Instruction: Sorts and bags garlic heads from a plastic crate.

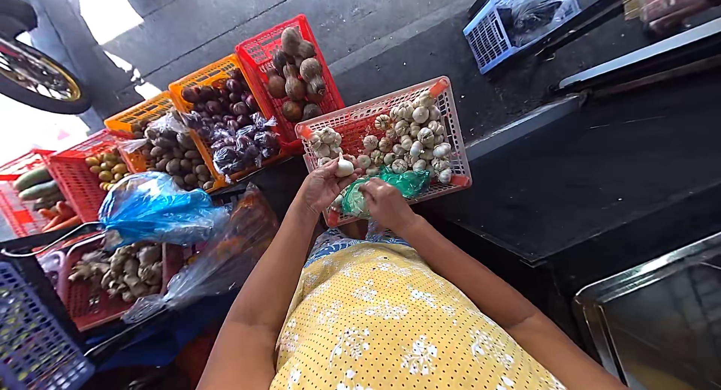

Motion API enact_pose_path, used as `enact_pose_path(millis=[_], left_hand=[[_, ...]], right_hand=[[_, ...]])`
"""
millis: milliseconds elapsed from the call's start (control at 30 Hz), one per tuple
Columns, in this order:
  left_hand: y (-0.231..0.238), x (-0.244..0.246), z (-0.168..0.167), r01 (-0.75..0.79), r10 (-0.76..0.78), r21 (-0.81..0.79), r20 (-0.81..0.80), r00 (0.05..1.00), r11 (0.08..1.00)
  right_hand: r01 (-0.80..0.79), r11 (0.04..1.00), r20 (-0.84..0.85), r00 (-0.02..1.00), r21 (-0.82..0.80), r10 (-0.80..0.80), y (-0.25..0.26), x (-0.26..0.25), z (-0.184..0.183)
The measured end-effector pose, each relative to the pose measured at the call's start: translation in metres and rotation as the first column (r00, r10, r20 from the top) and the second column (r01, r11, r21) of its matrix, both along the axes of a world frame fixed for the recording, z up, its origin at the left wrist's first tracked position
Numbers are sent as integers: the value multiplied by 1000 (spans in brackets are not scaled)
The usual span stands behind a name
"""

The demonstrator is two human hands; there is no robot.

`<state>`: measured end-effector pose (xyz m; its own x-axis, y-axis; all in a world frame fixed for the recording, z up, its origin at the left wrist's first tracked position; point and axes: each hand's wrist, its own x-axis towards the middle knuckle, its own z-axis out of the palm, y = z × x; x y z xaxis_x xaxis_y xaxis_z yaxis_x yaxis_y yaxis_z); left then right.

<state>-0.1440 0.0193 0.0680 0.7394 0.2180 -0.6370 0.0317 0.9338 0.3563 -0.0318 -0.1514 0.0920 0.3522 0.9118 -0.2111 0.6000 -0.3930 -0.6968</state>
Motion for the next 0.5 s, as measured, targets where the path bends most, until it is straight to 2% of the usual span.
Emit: enact_pose_path(millis=[67, 100, 267, 400, 467, 500], left_hand=[[-5, -7, 2, -8, 8, -14, -13, 1000, 1000], [-8, -9, 3, -3, 3, -18, -22, 1000, 1000], [-31, 2, 15, 39, -32, 49, -135, 990, 998], [-35, 2, 16, 28, -23, 36, -136, 990, 999], [-32, -1, 11, 53, -46, 77, -92, 995, 996], [-31, -2, 9, 63, -50, 133, -94, 994, 989]], right_hand=[[168, 979, -75, 984, 114, -160, 4, 6, 2], [201, 971, -112, 976, 132, -187, 7, 9, 3], [114, 976, -133, 987, 185, -90, 28, 9, -14], [156, 954, -173, 978, 255, -113, 31, 16, -17], [184, 957, -276, 954, 224, -118, 31, 23, -20], [211, 962, -383, 914, 177, -130, 30, 26, -21]])
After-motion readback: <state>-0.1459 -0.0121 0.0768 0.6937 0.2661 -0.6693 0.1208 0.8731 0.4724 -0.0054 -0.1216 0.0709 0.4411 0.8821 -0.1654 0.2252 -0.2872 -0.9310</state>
